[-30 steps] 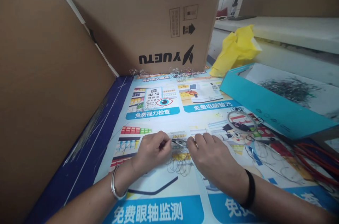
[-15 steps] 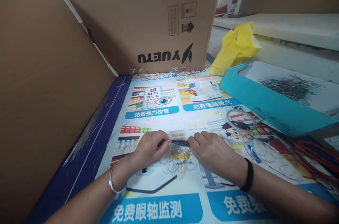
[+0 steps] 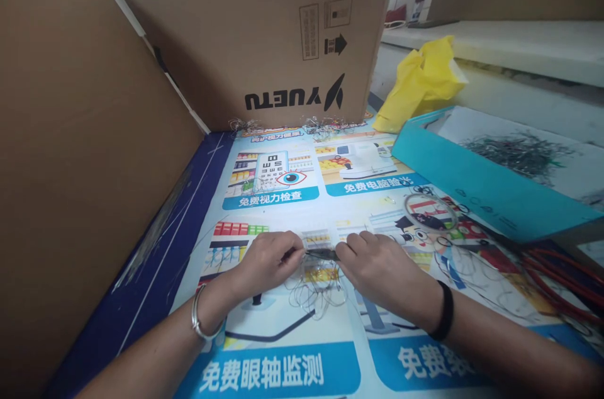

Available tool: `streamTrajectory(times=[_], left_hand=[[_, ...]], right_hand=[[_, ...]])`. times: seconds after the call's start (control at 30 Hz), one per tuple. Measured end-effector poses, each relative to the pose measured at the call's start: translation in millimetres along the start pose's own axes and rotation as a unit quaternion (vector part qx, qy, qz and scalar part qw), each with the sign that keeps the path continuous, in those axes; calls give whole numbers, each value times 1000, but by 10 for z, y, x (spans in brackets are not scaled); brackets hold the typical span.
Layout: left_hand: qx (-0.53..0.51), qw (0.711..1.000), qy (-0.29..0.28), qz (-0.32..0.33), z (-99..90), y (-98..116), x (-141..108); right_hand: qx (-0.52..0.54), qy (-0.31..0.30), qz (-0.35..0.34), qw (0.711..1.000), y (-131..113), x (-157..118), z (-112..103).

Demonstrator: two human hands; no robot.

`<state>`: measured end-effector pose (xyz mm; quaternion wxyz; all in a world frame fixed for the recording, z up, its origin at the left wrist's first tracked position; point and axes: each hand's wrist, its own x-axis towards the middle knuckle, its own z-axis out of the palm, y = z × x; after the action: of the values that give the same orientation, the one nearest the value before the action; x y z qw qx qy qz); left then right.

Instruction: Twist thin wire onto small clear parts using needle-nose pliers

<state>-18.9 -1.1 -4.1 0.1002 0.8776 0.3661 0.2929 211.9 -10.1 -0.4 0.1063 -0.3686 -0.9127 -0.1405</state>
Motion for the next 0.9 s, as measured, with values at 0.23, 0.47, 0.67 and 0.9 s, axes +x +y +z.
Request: streamTrajectory(times=[0.23, 0.47, 0.67, 0.9], left_hand=[[-44, 999, -27, -15, -69, -78, 54], [-123, 992, 10, 22, -121, -119, 68], [-146, 989, 13, 37, -153, -78, 84], [-150, 988, 11, 43, -163, -49, 93]], right_hand=[[73, 18, 35, 997, 143, 0, 7], [101, 60, 28, 993, 222, -16, 23], [90, 64, 16, 994, 191, -22, 20], [81, 70, 9, 994, 185, -21, 3]])
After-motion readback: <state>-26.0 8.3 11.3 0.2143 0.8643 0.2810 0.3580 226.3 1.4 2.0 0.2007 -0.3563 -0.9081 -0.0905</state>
